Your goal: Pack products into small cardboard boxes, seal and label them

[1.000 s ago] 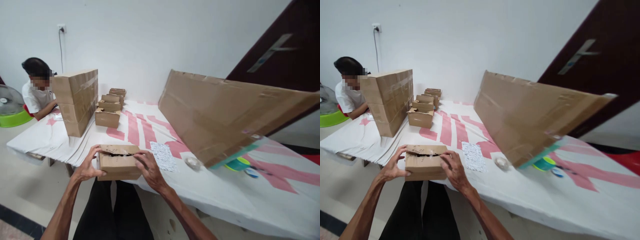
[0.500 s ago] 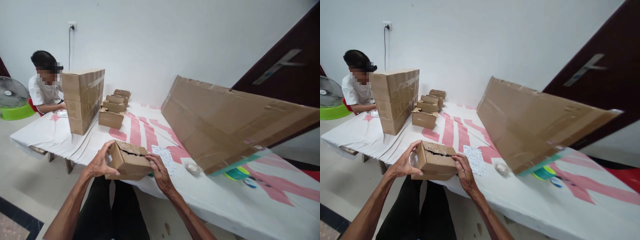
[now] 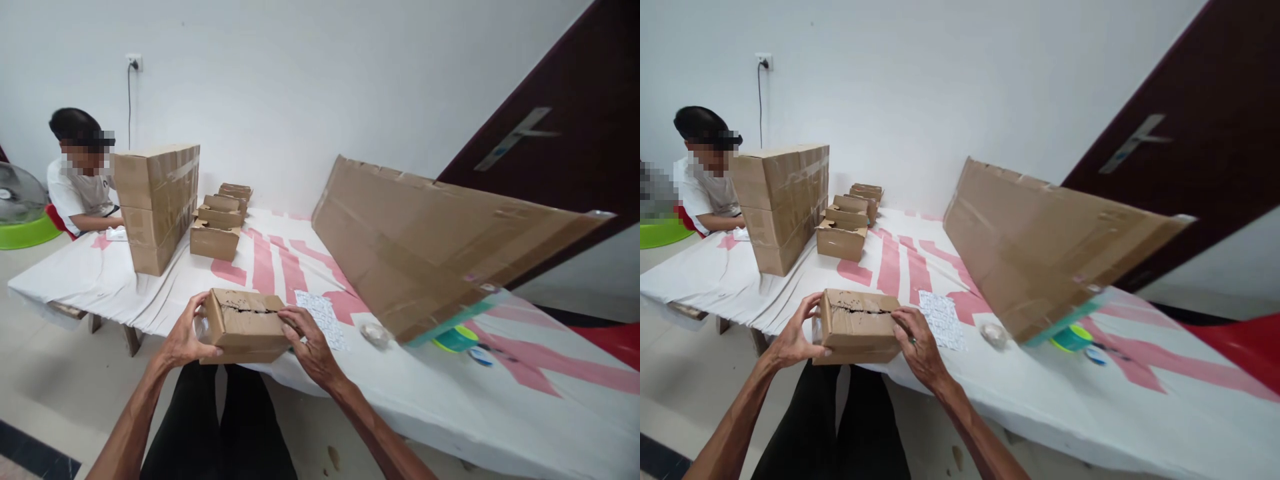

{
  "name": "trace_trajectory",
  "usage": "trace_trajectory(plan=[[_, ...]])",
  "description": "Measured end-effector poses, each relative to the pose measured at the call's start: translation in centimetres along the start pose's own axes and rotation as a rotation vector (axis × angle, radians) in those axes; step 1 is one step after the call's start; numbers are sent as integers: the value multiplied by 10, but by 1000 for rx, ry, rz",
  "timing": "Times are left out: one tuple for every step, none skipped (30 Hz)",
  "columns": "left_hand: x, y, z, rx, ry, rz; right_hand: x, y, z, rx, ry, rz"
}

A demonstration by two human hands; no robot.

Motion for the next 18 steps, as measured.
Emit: trace_trajectory(plan=[[1, -2, 1, -1, -6, 7, -1, -2, 0, 8, 0, 15], [3, -3, 2, 0, -10, 12, -2, -4, 1, 15, -1, 26], [4, -4, 3, 3, -13, 17, -2, -6, 1, 22, -5, 36], [5, -5, 4, 4, -16, 23, -3, -7, 0, 31, -12, 45], [6, -7, 6, 5, -18, 31, -3, -9, 0, 42, -20, 55], [8, -9, 8, 5, -21, 40, -3, -11, -1, 54, -27, 65], [9, -11, 9, 4, -27, 50, -3, -13, -2, 68, -33, 74], [11, -13, 11, 1, -31, 63, -4, -16, -4, 83, -39, 84], [13, -16, 12, -7, -31, 78, -5, -20, -5, 97, -47, 96], [15, -20, 14, -21, -27, 94, -6, -24, -8, 110, -56, 110], [16, -23, 16, -36, -20, 111, -8, -29, -10, 121, -64, 126], [18, -26, 17, -49, -8, 126, -10, -33, -12, 130, -71, 145], [19, -28, 19, -54, 5, 137, -12, -36, -13, 137, -75, 162], [19, -29, 20, -52, 16, 143, -14, -38, -12, 142, -72, 174], [20, -29, 20, -42, 23, 146, -15, -36, -10, 150, -58, 174], [19, -29, 20, -31, 27, 147, -16, -30, -7, 162, -37, 160], [19, -29, 21, -24, 31, 148, -15, -20, -3, 181, -14, 131], [19, -27, 21, -25, 32, 149, -13, -6, 1, 208, 3, 90]])
Point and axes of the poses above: each hand's wrist, its own x-axis away from the middle knuckle, its own z-axis out of the back of the hand, y = z × x, the point moved 8 cm from there along -x, towards the middle knuckle, and after that the axes turned 5 degrees about x, right-handed, at the moved point
